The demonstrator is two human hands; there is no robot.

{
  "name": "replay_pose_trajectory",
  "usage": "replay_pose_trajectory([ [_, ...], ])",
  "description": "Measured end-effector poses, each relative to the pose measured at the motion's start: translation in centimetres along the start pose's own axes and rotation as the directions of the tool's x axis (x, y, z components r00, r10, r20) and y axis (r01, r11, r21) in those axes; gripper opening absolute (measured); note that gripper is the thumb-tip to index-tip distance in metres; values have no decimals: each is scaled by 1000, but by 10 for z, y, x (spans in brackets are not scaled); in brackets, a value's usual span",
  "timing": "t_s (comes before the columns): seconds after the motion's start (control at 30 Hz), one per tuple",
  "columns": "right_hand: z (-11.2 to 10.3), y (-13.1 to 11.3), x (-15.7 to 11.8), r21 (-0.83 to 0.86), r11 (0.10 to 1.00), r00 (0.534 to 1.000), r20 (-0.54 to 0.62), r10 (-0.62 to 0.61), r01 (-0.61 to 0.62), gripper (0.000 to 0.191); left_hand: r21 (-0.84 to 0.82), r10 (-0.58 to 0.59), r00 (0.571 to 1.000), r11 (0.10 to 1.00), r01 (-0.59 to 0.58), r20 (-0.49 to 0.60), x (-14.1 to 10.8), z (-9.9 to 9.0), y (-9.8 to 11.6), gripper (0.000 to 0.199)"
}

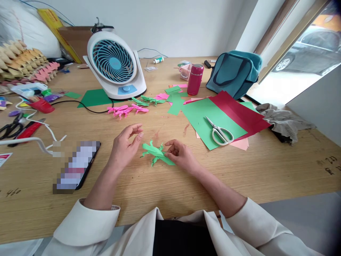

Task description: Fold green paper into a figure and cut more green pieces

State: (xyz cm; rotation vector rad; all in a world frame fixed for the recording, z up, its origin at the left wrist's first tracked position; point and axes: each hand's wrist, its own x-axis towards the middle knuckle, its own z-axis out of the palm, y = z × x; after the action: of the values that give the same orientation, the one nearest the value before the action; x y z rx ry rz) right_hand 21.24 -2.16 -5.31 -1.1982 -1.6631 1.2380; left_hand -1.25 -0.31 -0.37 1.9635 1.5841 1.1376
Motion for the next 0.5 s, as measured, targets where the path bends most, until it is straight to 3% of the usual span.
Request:
replay_pose_trajectory([
  [0.17, -3, 5, 6, 277, 961, 997, -75, 31, -9, 30, -206, -84, 994, 976, 68, -74, 2, -1, -5, 40],
  [0.3, -6, 1, 9, 439, 898, 985, -148, 83, -10, 36, -372, -217, 970, 914, 162, -111, 4, 0, -8, 38],
  [0.4, -8, -4, 8, 526, 850, 969, -209, 130, -1, 38, -528, -334, 942, 800, 286, 5, 2, 6, -6, 39],
  [0.5, -9, -6, 6, 603, 798, 949, -267, 171, 26, 37, -657, -387, 893, 615, 436, 231, -4, 16, 4, 47],
])
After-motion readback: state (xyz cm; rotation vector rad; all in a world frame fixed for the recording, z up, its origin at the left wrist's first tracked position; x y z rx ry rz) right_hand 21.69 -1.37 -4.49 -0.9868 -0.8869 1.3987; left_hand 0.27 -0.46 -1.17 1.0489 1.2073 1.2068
